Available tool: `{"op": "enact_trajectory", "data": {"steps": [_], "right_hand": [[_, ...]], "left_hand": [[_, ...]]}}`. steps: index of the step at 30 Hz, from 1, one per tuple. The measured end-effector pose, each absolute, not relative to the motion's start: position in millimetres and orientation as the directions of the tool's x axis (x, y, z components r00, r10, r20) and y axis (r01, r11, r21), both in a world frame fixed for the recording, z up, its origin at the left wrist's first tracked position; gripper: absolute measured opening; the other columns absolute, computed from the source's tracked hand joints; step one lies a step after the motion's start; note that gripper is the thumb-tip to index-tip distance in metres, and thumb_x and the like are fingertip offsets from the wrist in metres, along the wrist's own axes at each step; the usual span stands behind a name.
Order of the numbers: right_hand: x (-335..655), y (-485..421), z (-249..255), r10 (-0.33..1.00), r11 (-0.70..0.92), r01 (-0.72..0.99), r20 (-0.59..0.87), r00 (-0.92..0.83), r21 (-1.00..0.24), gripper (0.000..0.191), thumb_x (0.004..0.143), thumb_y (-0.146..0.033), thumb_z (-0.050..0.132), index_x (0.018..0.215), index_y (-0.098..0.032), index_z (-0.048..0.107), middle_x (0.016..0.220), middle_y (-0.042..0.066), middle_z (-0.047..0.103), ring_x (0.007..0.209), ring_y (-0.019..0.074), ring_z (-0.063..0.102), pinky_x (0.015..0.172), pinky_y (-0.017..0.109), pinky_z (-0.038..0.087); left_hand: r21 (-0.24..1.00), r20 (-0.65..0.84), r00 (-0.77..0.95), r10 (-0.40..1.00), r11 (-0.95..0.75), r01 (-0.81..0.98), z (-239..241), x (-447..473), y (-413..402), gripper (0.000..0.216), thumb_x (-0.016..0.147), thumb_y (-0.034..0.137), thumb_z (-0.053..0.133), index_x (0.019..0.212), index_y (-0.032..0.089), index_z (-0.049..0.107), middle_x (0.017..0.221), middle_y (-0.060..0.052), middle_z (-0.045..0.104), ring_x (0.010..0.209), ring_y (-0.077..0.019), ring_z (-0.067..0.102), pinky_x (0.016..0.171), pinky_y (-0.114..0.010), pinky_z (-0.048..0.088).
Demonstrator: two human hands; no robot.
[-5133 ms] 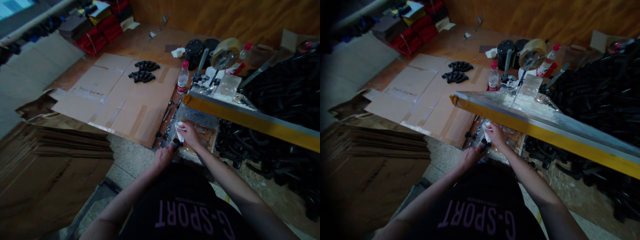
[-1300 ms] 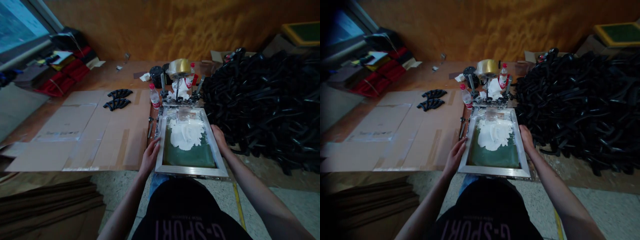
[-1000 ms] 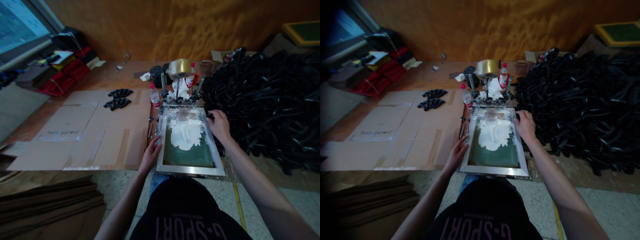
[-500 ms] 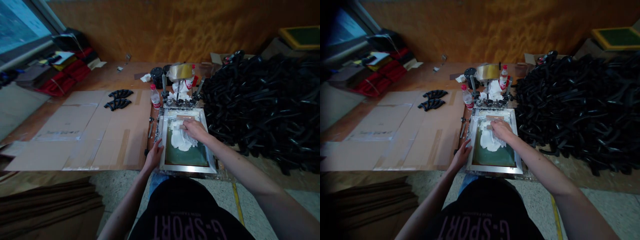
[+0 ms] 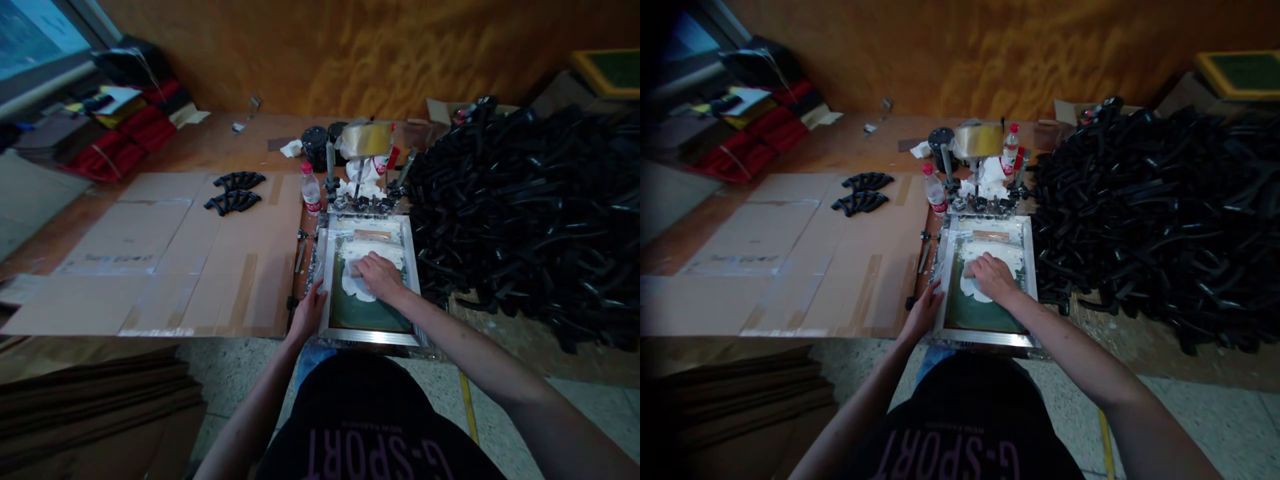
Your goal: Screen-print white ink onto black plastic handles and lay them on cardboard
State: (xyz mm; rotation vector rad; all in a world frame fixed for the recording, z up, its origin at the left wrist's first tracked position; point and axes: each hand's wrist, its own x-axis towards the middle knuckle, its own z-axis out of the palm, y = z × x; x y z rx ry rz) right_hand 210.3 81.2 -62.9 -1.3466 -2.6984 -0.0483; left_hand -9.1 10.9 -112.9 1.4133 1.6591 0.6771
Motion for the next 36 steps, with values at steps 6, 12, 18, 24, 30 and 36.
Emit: {"op": "enact_trajectory", "data": {"steps": [6, 12, 18, 24, 30, 36], "right_hand": [[233.5, 53.0, -47.5, 0.574, 0.818, 0.565, 0.077, -0.815, -0.112, 0.017, 0.082, -0.006, 0.048, 0.088, -0.017, 0.060, 0.087, 0.008, 0.061, 0.088, 0.0225, 0.049, 0.068, 0.032, 0.035], [223.2, 72.1, -42.0, 0.668, 0.744, 0.662, 0.130, -0.733, -0.092, 0.013, 0.081, -0.010, 0.052, 0.088, -0.018, 0.060, 0.085, 0.006, 0.061, 0.085, 0.0218, 0.049, 0.065, 0.031, 0.035], [229.7, 51.4, -57.1, 0.576, 0.817, 0.561, 0.150, -0.803, -0.137, 0.017, 0.080, -0.007, 0.053, 0.091, -0.017, 0.061, 0.088, 0.007, 0.062, 0.086, 0.0210, 0.050, 0.068, 0.030, 0.038], [213.2, 116.5, -18.8, 0.836, 0.548, 0.805, 0.154, -0.526, -0.228, 0.040, 0.088, -0.028, 0.057, 0.128, -0.023, 0.053, 0.103, 0.007, 0.063, 0.095, 0.0214, 0.056, 0.076, 0.030, 0.043], [285.6, 174.0, 26.3, 0.913, 0.302, 0.874, 0.378, -0.151, -0.381, 0.052, 0.086, -0.040, 0.060, 0.133, -0.019, 0.052, 0.097, 0.006, 0.067, 0.079, 0.0182, 0.061, 0.074, 0.031, 0.047], [343.3, 147.6, -19.6, 0.953, 0.030, 0.867, 0.276, 0.125, -0.498, 0.036, 0.090, -0.037, 0.045, 0.084, -0.010, 0.069, 0.076, 0.003, 0.071, 0.062, 0.0090, 0.057, 0.062, 0.019, 0.046]], "left_hand": [[0.832, -0.257, -0.036, 0.966, 0.241, 0.500, -115.8, -9.8, 12.1, 0.047, 0.091, 0.041, 0.045, 0.135, 0.024, 0.049, 0.101, -0.007, 0.072, 0.097, -0.0246, 0.067, 0.087, -0.035, 0.048], [0.823, -0.268, -0.032, 0.963, 0.246, 0.512, -111.7, -9.9, 11.5, 0.046, 0.091, 0.038, 0.045, 0.134, 0.022, 0.050, 0.091, -0.006, 0.071, 0.084, -0.0204, 0.066, 0.079, -0.031, 0.049], [0.862, -0.287, -0.078, 0.955, 0.293, 0.413, -107.5, -7.5, 12.2, 0.045, 0.088, 0.036, 0.052, 0.130, 0.022, 0.054, 0.073, -0.001, 0.065, 0.068, -0.0158, 0.060, 0.067, -0.026, 0.048], [0.921, -0.327, -0.013, 0.945, 0.322, 0.219, -81.3, -10.6, 10.4, 0.059, 0.085, 0.044, 0.056, 0.137, 0.020, 0.046, 0.067, 0.002, 0.061, 0.057, -0.0127, 0.055, 0.057, -0.023, 0.045], [0.974, -0.184, -0.074, 0.980, 0.192, 0.119, -8.5, -6.9, 25.6, 0.055, 0.087, 0.060, 0.045, 0.110, 0.016, 0.067, 0.078, -0.003, 0.066, 0.067, -0.0143, 0.058, 0.059, -0.023, 0.045], [0.984, 0.135, -0.117, 0.984, -0.147, -0.103, 44.3, 8.5, 82.8, 0.052, 0.090, 0.060, 0.039, 0.106, 0.018, 0.065, 0.090, -0.006, 0.068, 0.078, -0.0150, 0.063, 0.062, -0.024, 0.051]]}}
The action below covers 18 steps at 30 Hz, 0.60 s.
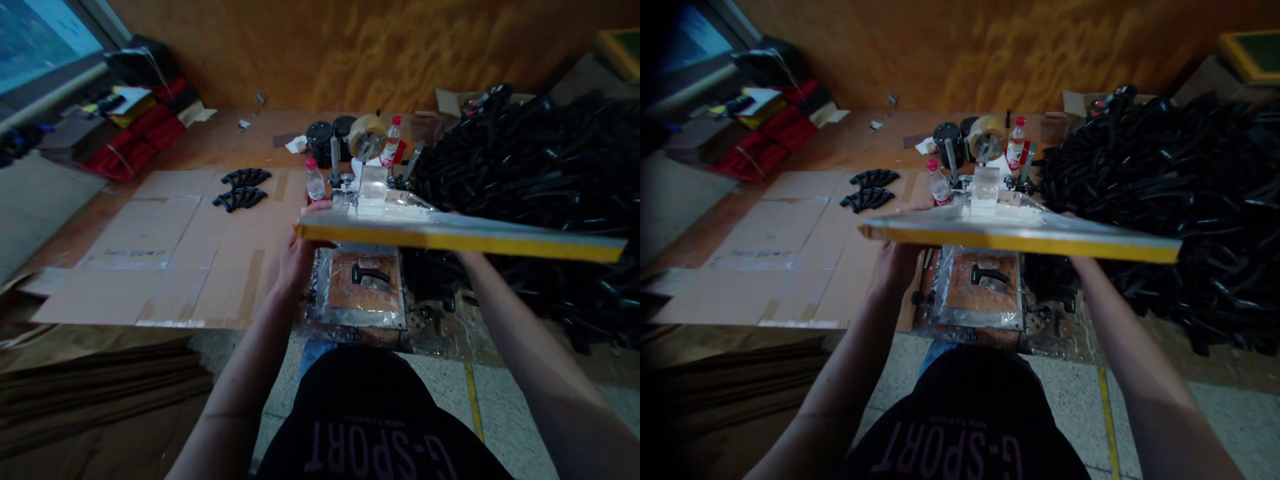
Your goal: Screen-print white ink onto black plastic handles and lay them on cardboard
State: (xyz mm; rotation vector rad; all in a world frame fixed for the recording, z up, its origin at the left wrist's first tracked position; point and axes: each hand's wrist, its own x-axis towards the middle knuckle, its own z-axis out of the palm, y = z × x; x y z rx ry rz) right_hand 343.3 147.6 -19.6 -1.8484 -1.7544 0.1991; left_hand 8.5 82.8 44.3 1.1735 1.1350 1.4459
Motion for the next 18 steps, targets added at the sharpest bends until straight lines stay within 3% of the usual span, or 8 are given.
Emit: {"op": "enact_trajectory", "data": {"steps": [3, 6, 8, 12, 18], "right_hand": [[303.3, 110.7, -64.1, 0.986, 0.147, 0.887, 0.139, -0.095, -0.439, 0.032, 0.085, -0.042, 0.057, 0.081, -0.014, 0.070, 0.076, 0.003, 0.070, 0.071, 0.0138, 0.060, 0.070, 0.023, 0.048], [260.1, 82.7, -90.9, 0.961, 0.271, 0.923, 0.029, -0.274, -0.274, 0.034, 0.082, -0.048, 0.063, 0.086, -0.015, 0.068, 0.095, 0.010, 0.067, 0.094, 0.0239, 0.058, 0.083, 0.034, 0.045], [245.4, 74.7, -96.6, 0.957, 0.283, 0.939, -0.009, -0.290, -0.193, 0.034, 0.083, -0.049, 0.061, 0.089, -0.016, 0.065, 0.101, 0.011, 0.064, 0.101, 0.0265, 0.054, 0.085, 0.036, 0.042], [243.2, 74.4, -96.9, 0.958, 0.275, 0.950, -0.042, -0.284, -0.150, 0.030, 0.087, -0.046, 0.057, 0.090, -0.017, 0.063, 0.101, 0.009, 0.062, 0.102, 0.0252, 0.052, 0.084, 0.034, 0.040], [240.6, 71.5, -92.8, 0.953, 0.298, 0.947, -0.018, -0.302, -0.125, 0.027, 0.091, -0.041, 0.052, 0.091, -0.016, 0.062, 0.097, 0.011, 0.064, 0.099, 0.0257, 0.052, 0.082, 0.035, 0.039]], "left_hand": [[0.982, 0.137, -0.123, 0.983, -0.151, -0.115, 47.2, 11.5, 96.3, 0.052, 0.090, 0.059, 0.038, 0.107, 0.017, 0.064, 0.087, -0.006, 0.069, 0.080, -0.0163, 0.065, 0.063, -0.025, 0.053], [0.991, 0.061, -0.137, 0.989, -0.076, -0.109, 32.2, 14.2, 86.0, 0.053, 0.090, 0.060, 0.038, 0.109, 0.017, 0.061, 0.090, -0.007, 0.070, 0.081, -0.0164, 0.065, 0.063, -0.025, 0.053], [0.992, -0.023, -0.109, 0.994, 0.009, -0.126, 15.7, 17.5, 70.8, 0.054, 0.089, 0.061, 0.039, 0.116, 0.018, 0.057, 0.094, -0.009, 0.070, 0.080, -0.0160, 0.066, 0.062, -0.025, 0.053], [0.970, -0.204, -0.029, 0.979, 0.198, -0.138, -19.4, 26.7, 37.4, 0.058, 0.089, 0.061, 0.040, 0.129, 0.019, 0.048, 0.091, -0.008, 0.070, 0.078, -0.0166, 0.066, 0.062, -0.026, 0.053], [0.879, -0.448, 0.124, 0.885, 0.462, -0.118, -60.3, 42.7, -0.8, 0.059, 0.085, 0.063, 0.046, 0.115, 0.013, 0.058, 0.091, -0.012, 0.070, 0.075, -0.0179, 0.065, 0.059, -0.026, 0.051]]}}
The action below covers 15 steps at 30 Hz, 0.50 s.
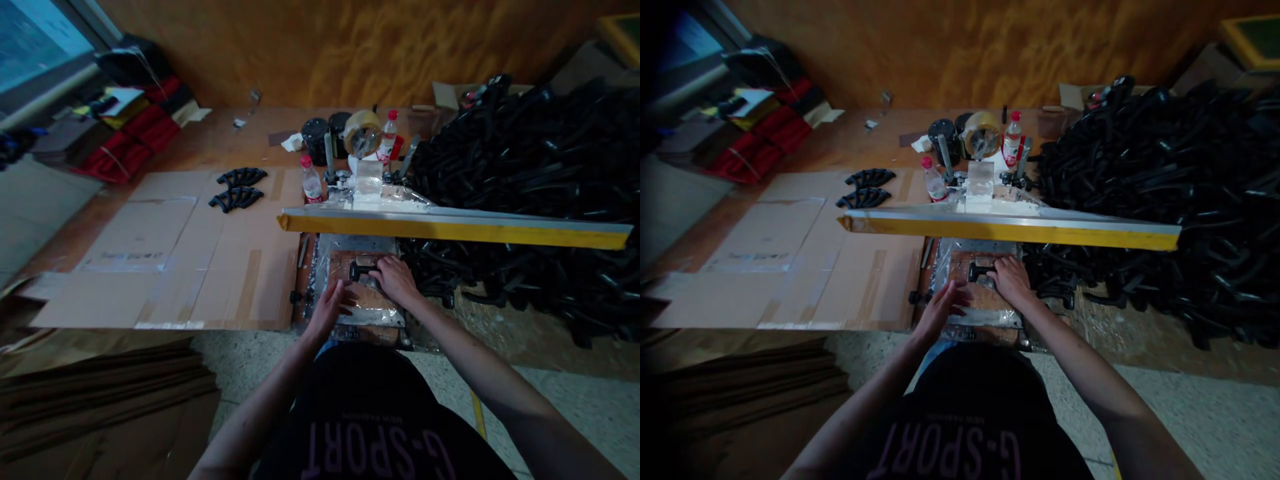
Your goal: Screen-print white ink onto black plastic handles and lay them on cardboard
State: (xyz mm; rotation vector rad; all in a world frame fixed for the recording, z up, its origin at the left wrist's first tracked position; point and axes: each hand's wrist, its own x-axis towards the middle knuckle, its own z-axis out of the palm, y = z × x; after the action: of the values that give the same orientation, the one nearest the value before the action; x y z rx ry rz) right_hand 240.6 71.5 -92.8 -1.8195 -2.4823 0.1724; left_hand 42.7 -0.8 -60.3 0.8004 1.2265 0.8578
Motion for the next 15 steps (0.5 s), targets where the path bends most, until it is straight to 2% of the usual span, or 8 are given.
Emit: {"op": "enact_trajectory", "data": {"steps": [3, 5, 8, 10, 12, 15], "right_hand": [[230.1, 59.2, -80.7, 0.956, 0.294, 0.941, 0.031, -0.293, -0.170, 0.029, 0.094, -0.040, 0.047, 0.088, -0.016, 0.061, 0.093, 0.012, 0.064, 0.096, 0.0263, 0.053, 0.082, 0.037, 0.039], [219.6, 45.3, -70.3, 0.949, 0.315, 0.921, 0.057, -0.311, -0.228, 0.029, 0.094, -0.040, 0.045, 0.088, -0.016, 0.061, 0.092, 0.012, 0.063, 0.094, 0.0264, 0.053, 0.083, 0.038, 0.039], [205.0, 23.4, -58.2, 0.914, 0.399, 0.849, 0.079, -0.397, -0.346, 0.022, 0.094, -0.033, 0.047, 0.089, -0.017, 0.061, 0.092, 0.011, 0.063, 0.094, 0.0254, 0.052, 0.085, 0.038, 0.040], [204.0, 16.0, -55.7, 0.878, 0.459, 0.764, 0.097, -0.470, -0.453, 0.017, 0.093, -0.030, 0.050, 0.088, -0.018, 0.062, 0.093, 0.008, 0.063, 0.095, 0.0229, 0.052, 0.086, 0.036, 0.042], [216.1, 18.7, -58.6, 0.861, 0.472, 0.695, 0.115, -0.495, -0.543, 0.015, 0.092, -0.030, 0.053, 0.088, -0.020, 0.063, 0.093, 0.005, 0.064, 0.095, 0.0203, 0.054, 0.086, 0.033, 0.043], [259.3, 41.5, -69.7, 0.908, 0.380, 0.706, 0.094, -0.408, -0.598, 0.013, 0.090, -0.027, 0.054, 0.089, -0.021, 0.066, 0.094, 0.005, 0.067, 0.095, 0.0203, 0.058, 0.087, 0.035, 0.045]], "left_hand": [[0.799, -0.558, 0.250, 0.792, 0.594, -0.099, -72.1, 56.7, -10.2, 0.061, 0.080, 0.064, 0.054, 0.115, 0.014, 0.059, 0.101, -0.014, 0.069, 0.083, -0.0218, 0.066, 0.060, -0.028, 0.052], [0.764, -0.567, 0.293, 0.770, 0.624, -0.162, -75.8, 66.8, -11.9, 0.060, 0.079, 0.063, 0.056, 0.117, 0.017, 0.057, 0.109, -0.014, 0.067, 0.092, -0.0242, 0.065, 0.064, -0.032, 0.055], [0.750, -0.552, 0.198, 0.810, 0.586, -0.307, -77.1, 74.8, -9.5, 0.054, 0.080, 0.062, 0.055, 0.110, 0.018, 0.058, 0.102, -0.010, 0.066, 0.092, -0.0229, 0.064, 0.067, -0.033, 0.056], [0.765, -0.553, 0.100, 0.827, 0.551, -0.334, -77.1, 71.3, -6.6, 0.052, 0.078, 0.059, 0.058, 0.111, 0.018, 0.057, 0.101, -0.008, 0.064, 0.089, -0.0209, 0.064, 0.067, -0.032, 0.056], [0.805, -0.539, 0.030, 0.842, 0.525, -0.276, -78.5, 61.4, -3.7, 0.055, 0.076, 0.058, 0.062, 0.114, 0.019, 0.055, 0.102, -0.008, 0.062, 0.088, -0.0203, 0.063, 0.065, -0.031, 0.056], [0.857, -0.515, -0.047, 0.856, 0.514, -0.034, -85.3, 42.6, 0.2, 0.058, 0.076, 0.065, 0.054, 0.107, 0.015, 0.058, 0.084, -0.006, 0.062, 0.076, -0.0203, 0.062, 0.059, -0.031, 0.054]]}}
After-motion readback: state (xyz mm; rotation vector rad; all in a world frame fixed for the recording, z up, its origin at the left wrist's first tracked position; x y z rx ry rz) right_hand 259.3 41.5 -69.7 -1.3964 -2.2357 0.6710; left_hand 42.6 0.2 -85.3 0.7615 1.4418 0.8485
